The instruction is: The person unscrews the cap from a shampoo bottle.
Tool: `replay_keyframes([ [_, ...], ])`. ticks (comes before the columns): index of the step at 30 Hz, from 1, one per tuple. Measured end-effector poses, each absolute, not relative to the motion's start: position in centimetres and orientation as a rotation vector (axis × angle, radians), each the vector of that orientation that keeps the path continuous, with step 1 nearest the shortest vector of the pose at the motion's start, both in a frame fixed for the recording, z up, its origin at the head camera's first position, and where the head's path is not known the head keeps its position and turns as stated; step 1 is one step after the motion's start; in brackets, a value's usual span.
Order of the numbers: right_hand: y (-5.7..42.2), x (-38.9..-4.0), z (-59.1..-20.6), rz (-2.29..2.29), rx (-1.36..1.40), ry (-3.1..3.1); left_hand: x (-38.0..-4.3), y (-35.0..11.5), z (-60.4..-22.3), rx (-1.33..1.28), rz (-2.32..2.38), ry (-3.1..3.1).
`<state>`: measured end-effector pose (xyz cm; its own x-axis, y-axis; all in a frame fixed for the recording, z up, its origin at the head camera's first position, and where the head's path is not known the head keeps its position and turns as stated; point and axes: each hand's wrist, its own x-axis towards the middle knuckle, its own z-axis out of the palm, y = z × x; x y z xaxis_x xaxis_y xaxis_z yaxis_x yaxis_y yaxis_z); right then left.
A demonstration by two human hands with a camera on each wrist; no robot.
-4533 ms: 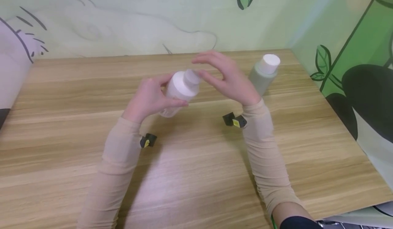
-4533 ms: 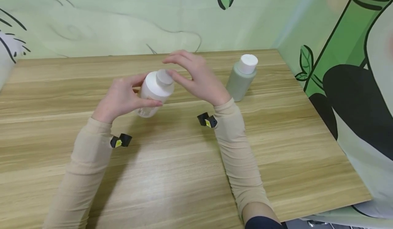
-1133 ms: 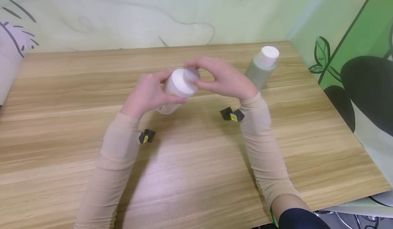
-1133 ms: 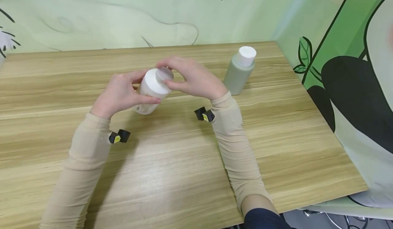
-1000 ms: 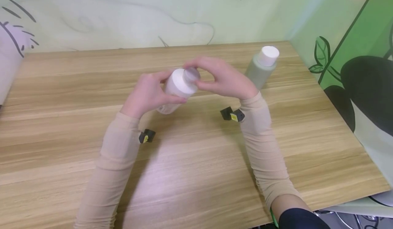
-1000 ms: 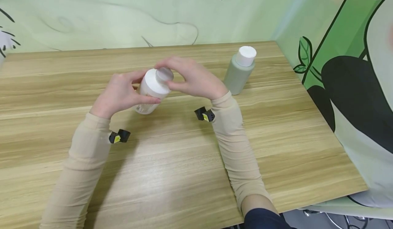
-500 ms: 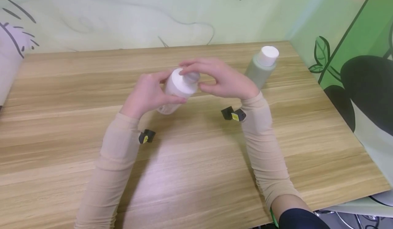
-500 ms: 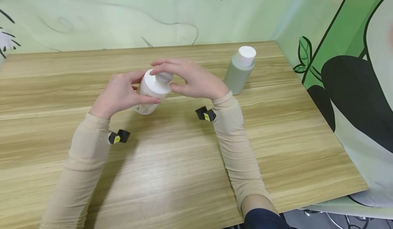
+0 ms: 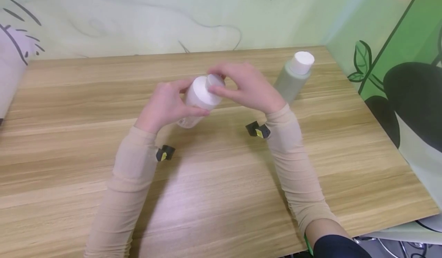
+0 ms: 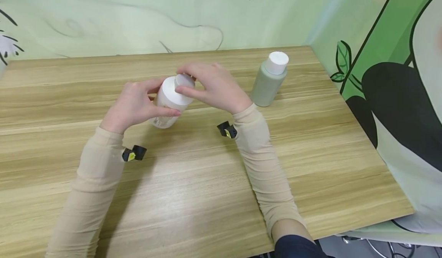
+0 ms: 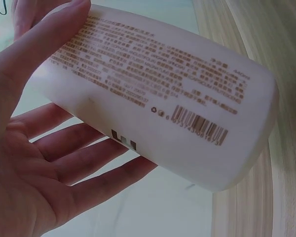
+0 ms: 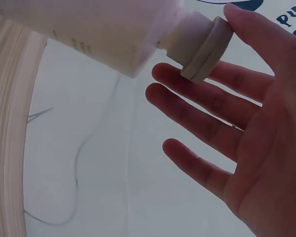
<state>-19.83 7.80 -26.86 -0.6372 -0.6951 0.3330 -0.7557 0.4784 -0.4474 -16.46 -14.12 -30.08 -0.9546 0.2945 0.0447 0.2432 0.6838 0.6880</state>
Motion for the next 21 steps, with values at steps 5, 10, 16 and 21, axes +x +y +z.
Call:
replay_keyframes([
  [5,7.89,-19.78,-26.89,0.879,1.349,-2.584,-16.49,-14.09,-30.14,0.483,1.113,2.838],
  [10,8.11,-19.76,-26.69,0.869,1.427,-2.585,-16.63,-13.96,-30.1,0.492,1.103,2.818],
  [16,8.26,-19.78,-26.54,0.885,1.519,-2.546,-16.74,-13.9,-30.16,0.471,1.095,2.777],
  [21,8.42,-19.79,-26.49,0.899,1.571,-2.488,-16.69,-13.87,-30.2,0.471,1.111,2.767],
])
